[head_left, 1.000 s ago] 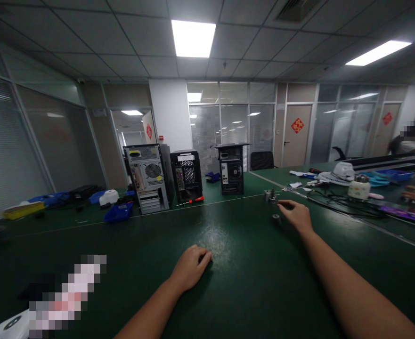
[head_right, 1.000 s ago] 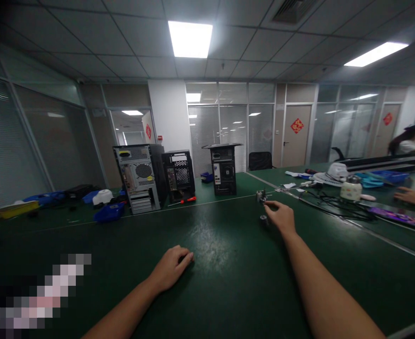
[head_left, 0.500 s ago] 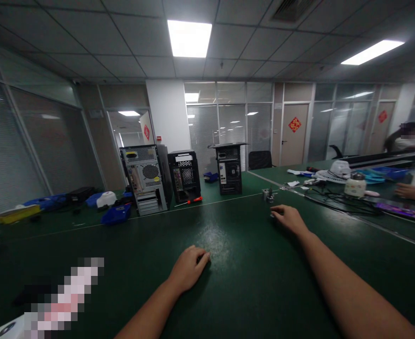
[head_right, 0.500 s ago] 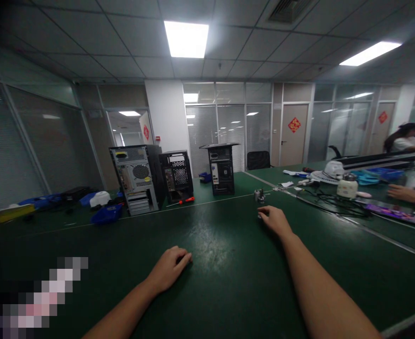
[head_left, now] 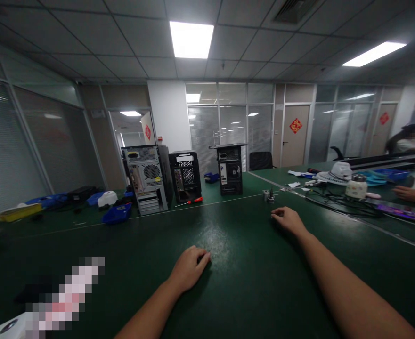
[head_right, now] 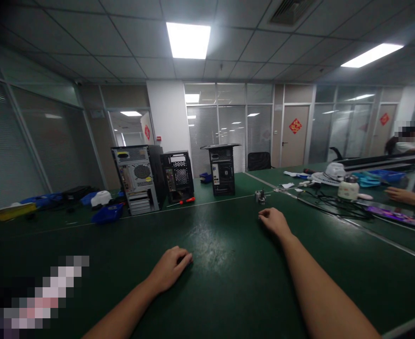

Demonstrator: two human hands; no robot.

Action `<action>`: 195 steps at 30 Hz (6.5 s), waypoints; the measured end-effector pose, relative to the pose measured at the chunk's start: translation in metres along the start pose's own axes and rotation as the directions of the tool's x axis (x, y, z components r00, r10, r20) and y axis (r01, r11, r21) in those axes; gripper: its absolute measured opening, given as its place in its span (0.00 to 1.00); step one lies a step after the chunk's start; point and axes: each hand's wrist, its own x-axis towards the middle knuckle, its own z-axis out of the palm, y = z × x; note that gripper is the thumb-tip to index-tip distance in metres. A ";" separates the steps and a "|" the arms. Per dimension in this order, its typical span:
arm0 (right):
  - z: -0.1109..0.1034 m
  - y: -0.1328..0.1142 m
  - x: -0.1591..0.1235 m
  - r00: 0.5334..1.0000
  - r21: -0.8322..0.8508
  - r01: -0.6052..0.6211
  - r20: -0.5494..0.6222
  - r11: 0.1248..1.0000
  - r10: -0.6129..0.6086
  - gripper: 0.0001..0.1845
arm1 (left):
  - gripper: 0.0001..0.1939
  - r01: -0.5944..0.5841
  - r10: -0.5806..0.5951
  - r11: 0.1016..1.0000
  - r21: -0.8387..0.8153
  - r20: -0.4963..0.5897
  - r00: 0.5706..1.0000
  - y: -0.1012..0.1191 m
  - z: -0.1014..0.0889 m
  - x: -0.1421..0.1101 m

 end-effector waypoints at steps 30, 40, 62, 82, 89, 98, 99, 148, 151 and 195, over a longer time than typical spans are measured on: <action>0.008 -0.003 -0.001 0.986 -0.012 -0.166 -0.018 0.986 0.166 0.14 | 0.21 0.025 -0.025 1.000 0.010 -0.003 1.000 0.002 0.000 -0.001; 0.005 0.005 0.001 0.995 -0.025 -0.088 0.035 0.996 0.089 0.18 | 0.20 0.025 -0.025 1.000 0.007 0.001 1.000 0.002 0.000 0.000; 0.015 -0.002 -0.003 0.993 -0.028 -0.116 -0.010 0.993 0.116 0.20 | 0.20 0.037 -0.037 0.999 0.002 0.006 0.999 0.006 -0.002 -0.001; 0.020 0.008 -0.003 0.996 -0.006 -0.077 0.039 0.997 0.077 0.23 | 0.19 0.031 -0.031 0.999 0.022 -0.006 0.999 0.001 0.002 0.000; 0.014 -0.014 -0.009 0.997 0.023 0.054 0.053 0.998 -0.055 0.22 | 0.19 0.032 -0.032 0.999 0.022 -0.001 0.999 0.004 -0.001 0.000; 0.027 -0.137 -0.059 0.805 0.105 0.492 0.323 0.864 -0.497 0.21 | 0.20 0.033 -0.033 0.999 0.005 0.004 0.999 0.005 -0.002 -0.001; 0.031 -0.152 -0.070 0.754 0.127 0.543 0.361 0.830 -0.549 0.20 | 0.21 0.026 -0.026 1.000 0.002 0.003 1.000 0.005 -0.002 -0.001; 0.052 -0.200 -0.101 0.663 0.057 0.700 0.319 0.712 -0.678 0.12 | 0.26 -0.038 0.033 0.995 -0.093 -0.059 0.998 0.008 -0.007 0.000; 0.042 -0.163 -0.073 0.803 -0.035 0.545 0.311 0.838 -0.509 0.12 | 0.25 -0.032 0.028 0.996 -0.083 -0.050 0.998 0.010 -0.007 -0.001; -0.028 -0.014 -0.001 0.974 -0.080 0.166 0.168 0.983 -0.150 0.17 | 0.22 -0.008 0.006 0.996 -0.088 -0.022 1.000 0.005 -0.005 0.002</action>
